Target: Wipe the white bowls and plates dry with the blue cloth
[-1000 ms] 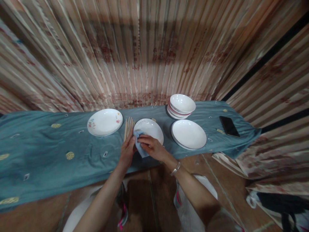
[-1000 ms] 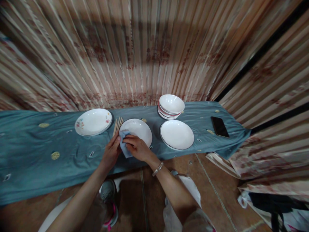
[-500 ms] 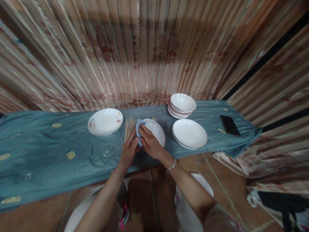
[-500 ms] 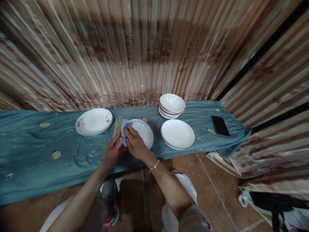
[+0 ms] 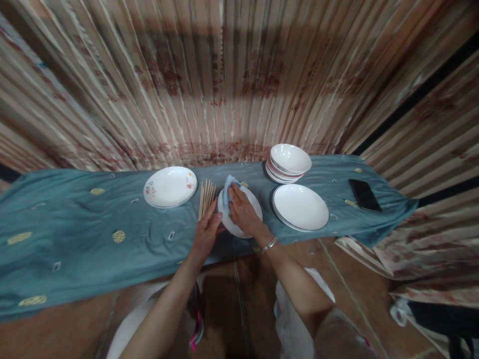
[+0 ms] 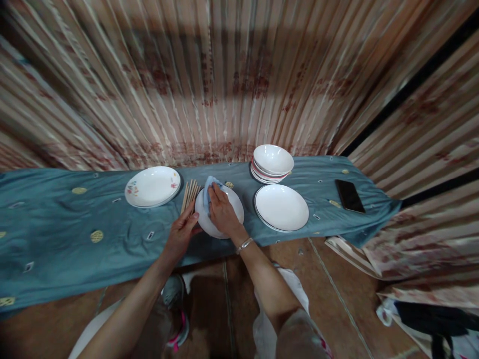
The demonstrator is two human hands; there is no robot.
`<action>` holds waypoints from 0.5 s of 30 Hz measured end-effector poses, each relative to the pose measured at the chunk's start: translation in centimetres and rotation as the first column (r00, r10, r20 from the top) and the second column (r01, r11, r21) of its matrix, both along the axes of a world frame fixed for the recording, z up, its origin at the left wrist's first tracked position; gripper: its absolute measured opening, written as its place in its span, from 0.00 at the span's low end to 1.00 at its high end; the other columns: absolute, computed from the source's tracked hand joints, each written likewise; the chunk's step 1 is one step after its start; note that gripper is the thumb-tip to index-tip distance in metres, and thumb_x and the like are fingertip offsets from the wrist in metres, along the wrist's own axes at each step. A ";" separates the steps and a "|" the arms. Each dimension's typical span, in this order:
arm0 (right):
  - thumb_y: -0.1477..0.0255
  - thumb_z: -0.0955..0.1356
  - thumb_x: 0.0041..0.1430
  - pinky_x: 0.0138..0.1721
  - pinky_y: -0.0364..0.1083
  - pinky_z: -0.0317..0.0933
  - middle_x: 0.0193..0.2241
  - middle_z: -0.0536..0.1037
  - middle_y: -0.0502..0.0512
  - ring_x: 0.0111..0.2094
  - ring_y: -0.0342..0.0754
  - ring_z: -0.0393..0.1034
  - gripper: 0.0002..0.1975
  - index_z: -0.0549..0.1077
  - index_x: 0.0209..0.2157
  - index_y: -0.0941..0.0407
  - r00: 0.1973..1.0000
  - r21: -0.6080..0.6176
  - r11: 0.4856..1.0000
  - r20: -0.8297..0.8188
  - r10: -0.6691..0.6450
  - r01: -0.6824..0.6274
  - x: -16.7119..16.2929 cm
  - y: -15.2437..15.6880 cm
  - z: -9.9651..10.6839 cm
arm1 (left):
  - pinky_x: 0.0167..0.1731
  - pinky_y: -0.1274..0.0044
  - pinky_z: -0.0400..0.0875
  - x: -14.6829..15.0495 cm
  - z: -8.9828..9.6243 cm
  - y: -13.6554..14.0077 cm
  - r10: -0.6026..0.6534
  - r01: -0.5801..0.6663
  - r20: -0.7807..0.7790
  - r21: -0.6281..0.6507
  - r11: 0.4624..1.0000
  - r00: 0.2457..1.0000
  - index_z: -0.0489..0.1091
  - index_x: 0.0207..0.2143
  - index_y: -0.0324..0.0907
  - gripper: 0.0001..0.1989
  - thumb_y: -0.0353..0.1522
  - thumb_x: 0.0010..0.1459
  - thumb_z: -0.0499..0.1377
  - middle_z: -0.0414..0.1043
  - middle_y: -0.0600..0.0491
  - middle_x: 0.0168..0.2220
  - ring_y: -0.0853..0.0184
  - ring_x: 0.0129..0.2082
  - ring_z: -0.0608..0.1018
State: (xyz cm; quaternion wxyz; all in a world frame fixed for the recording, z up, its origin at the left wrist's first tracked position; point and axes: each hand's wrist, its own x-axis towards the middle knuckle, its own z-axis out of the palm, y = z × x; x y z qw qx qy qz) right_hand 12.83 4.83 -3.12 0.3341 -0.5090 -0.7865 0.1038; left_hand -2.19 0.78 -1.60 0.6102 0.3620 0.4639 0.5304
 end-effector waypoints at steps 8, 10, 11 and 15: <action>0.79 0.58 0.64 0.64 0.62 0.52 0.65 0.59 0.76 0.68 0.60 0.51 0.27 0.59 0.64 0.71 0.967 -0.033 0.994 0.238 -0.096 0.107 1.5 0.2 0.5 | 0.41 0.68 0.79 0.0 0.1 0.0 -0.017 0.018 -0.032 0.016 1.000 0.999 0.75 0.53 0.45 0.29 0.40 0.48 0.69 0.77 0.47 0.50 0.52 0.52 0.76; 0.78 0.59 0.64 0.63 0.61 0.53 0.65 0.59 0.77 0.67 0.61 0.52 0.27 0.60 0.63 0.71 0.953 -0.036 0.992 0.283 -0.110 0.125 1.8 0.0 0.6 | 0.41 0.68 0.79 0.0 0.1 0.0 -0.016 0.016 -0.036 0.014 1.000 0.999 0.74 0.54 0.44 0.30 0.41 0.48 0.69 0.78 0.47 0.48 0.51 0.52 0.76; 0.78 0.60 0.63 0.63 0.61 0.54 0.64 0.60 0.77 0.66 0.61 0.53 0.26 0.60 0.62 0.71 0.945 -0.037 0.990 0.306 -0.116 0.134 2.0 -0.1 0.6 | 0.41 0.68 0.79 0.0 0.0 0.0 -0.019 0.020 -0.036 0.010 1.000 0.999 0.74 0.54 0.44 0.30 0.41 0.47 0.70 0.79 0.47 0.46 0.51 0.52 0.76; 0.76 0.63 0.62 0.62 0.61 0.55 0.64 0.60 0.78 0.63 0.62 0.57 0.27 0.62 0.61 0.70 0.914 -0.048 0.983 0.378 -0.148 0.179 2.7 -0.7 0.5 | 0.41 0.67 0.79 -0.1 0.0 0.0 -0.016 0.016 -0.029 0.005 1.000 0.999 0.74 0.55 0.44 0.32 0.41 0.46 0.70 0.79 0.48 0.41 0.52 0.51 0.77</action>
